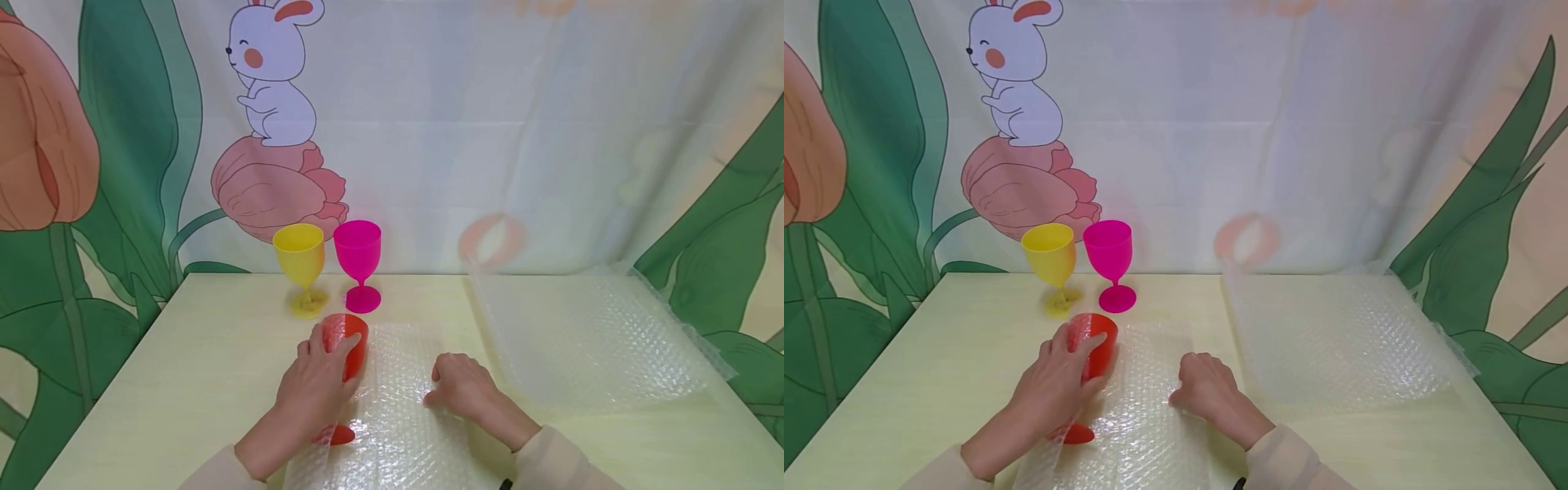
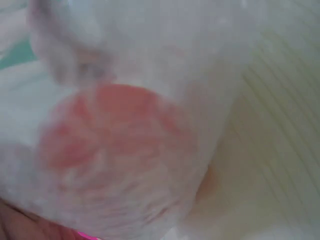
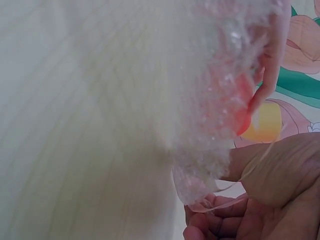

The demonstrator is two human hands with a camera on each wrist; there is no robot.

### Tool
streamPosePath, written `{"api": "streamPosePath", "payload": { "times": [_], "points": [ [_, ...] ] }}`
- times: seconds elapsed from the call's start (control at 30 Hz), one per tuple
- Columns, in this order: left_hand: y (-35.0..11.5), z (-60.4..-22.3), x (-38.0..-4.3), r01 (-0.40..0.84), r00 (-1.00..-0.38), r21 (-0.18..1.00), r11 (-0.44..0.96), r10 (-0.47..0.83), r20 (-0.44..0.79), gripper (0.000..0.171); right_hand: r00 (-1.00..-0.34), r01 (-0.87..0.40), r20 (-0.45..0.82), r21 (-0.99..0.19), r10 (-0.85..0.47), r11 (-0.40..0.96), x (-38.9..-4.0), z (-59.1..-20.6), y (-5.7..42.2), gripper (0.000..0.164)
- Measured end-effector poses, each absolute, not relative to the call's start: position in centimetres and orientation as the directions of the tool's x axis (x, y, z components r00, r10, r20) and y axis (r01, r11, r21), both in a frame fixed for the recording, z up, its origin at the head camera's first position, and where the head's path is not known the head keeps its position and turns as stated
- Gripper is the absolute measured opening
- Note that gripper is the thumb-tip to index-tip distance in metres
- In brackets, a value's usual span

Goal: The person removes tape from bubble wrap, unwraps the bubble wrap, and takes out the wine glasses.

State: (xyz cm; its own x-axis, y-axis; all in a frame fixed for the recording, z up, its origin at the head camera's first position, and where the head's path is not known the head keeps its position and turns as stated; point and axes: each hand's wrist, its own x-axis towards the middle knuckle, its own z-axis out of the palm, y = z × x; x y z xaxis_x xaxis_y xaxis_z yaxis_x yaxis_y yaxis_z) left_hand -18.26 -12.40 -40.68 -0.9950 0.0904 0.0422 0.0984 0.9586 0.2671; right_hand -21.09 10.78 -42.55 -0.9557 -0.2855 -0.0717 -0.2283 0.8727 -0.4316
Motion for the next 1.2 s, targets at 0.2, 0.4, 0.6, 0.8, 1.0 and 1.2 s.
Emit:
{"api": "streamPosePath", "payload": {
  "times": [0.2, 0.4, 0.6, 0.8, 1.0, 1.2],
  "points": [
    [-13.3, -40.6, -18.4, 0.079, -0.997, 0.307, 0.948, 0.081, 0.007, 0.092, -0.957, -0.218, -0.08, -0.429, -0.277, 0.877, -21.2, -42.4, 10.9, 0.03],
    [-13.9, -40.7, -18.4, 0.043, -0.998, 0.373, 0.927, 0.056, -0.025, 0.094, -0.958, -0.216, -0.08, -0.429, -0.274, 0.877, -21.2, -42.2, 11.1, 0.031],
    [-14.7, -40.6, -18.5, -0.012, -0.997, 0.47, 0.882, 0.028, -0.078, 0.094, -0.96, -0.201, -0.095, -0.424, -0.264, 0.883, -21.3, -42.3, 11.3, 0.032],
    [-15.2, -40.8, -18.5, -0.003, -0.997, 0.521, 0.854, 0.037, -0.065, 0.093, -0.959, -0.199, -0.097, -0.435, -0.265, 0.878, -21.3, -42.4, 11.5, 0.03],
    [-15.5, -41.1, -18.6, -0.036, -0.996, 0.561, 0.827, 0.019, -0.091, 0.096, -0.959, -0.205, -0.088, -0.44, -0.269, 0.874, -21.3, -42.4, 11.6, 0.03],
    [-16.4, -41.1, -18.6, -0.109, -0.989, 0.581, 0.807, -0.028, -0.147, 0.096, -0.957, -0.215, -0.084, -0.437, -0.277, 0.873, -21.3, -42.5, 11.5, 0.029]
  ]
}}
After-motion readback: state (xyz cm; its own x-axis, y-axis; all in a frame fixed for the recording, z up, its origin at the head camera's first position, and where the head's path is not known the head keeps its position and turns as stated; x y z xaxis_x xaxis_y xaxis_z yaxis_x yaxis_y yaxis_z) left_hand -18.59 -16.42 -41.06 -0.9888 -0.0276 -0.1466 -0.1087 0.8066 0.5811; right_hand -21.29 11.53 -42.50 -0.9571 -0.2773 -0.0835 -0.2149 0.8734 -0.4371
